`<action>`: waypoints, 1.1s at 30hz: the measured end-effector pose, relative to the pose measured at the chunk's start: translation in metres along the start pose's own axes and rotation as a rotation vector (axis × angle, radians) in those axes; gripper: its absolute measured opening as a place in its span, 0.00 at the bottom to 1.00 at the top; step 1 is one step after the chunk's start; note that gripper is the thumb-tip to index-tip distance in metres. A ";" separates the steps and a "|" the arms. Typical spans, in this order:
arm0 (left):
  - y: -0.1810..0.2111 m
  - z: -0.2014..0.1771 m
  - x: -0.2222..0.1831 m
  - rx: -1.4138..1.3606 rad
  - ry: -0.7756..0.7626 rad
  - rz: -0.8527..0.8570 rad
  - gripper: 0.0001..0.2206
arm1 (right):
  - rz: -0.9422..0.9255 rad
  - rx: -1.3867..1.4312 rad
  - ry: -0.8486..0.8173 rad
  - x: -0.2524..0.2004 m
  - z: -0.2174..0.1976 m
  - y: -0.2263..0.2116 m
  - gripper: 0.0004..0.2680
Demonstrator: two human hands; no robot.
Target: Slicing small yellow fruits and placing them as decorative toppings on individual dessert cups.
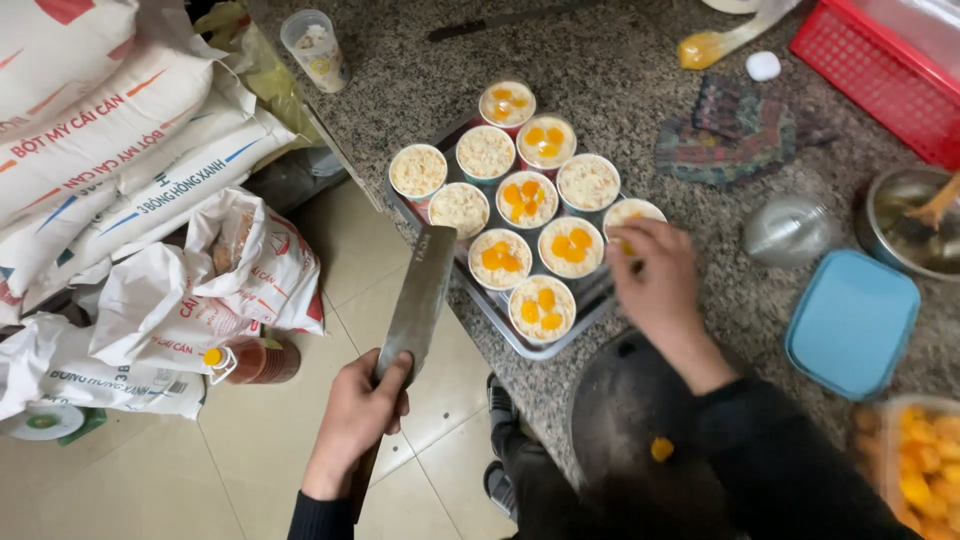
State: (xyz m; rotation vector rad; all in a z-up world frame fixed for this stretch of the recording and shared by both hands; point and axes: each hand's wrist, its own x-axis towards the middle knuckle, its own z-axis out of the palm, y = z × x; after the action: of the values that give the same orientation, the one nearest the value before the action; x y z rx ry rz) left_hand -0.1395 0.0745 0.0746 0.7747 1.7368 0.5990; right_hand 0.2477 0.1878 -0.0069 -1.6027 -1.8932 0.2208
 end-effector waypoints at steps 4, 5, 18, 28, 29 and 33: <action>-0.029 0.014 -0.039 0.015 -0.049 -0.001 0.16 | 0.097 0.026 -0.032 -0.091 -0.039 0.051 0.11; -0.042 0.022 -0.046 0.033 -0.108 0.010 0.16 | 0.147 0.014 -0.013 -0.120 -0.047 0.058 0.09; -0.117 0.117 -0.082 0.415 -0.589 -0.061 0.13 | 0.233 -0.197 -0.073 -0.312 -0.068 0.006 0.12; -0.109 0.139 -0.079 0.501 -0.602 -0.072 0.14 | 0.205 -0.284 -0.066 -0.304 -0.067 -0.020 0.14; -0.109 0.139 -0.079 0.503 -0.607 -0.073 0.14 | 0.211 -0.292 -0.068 -0.304 -0.067 -0.020 0.14; -0.101 0.136 -0.080 0.533 -0.579 -0.075 0.16 | 0.214 -0.277 -0.083 -0.303 -0.067 -0.020 0.15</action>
State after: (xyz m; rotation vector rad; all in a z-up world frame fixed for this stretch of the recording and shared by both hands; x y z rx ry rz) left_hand -0.0137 -0.0500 0.0131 1.1136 1.3717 -0.1576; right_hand 0.2847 -0.1172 -0.0529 -2.0135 -1.8766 0.1197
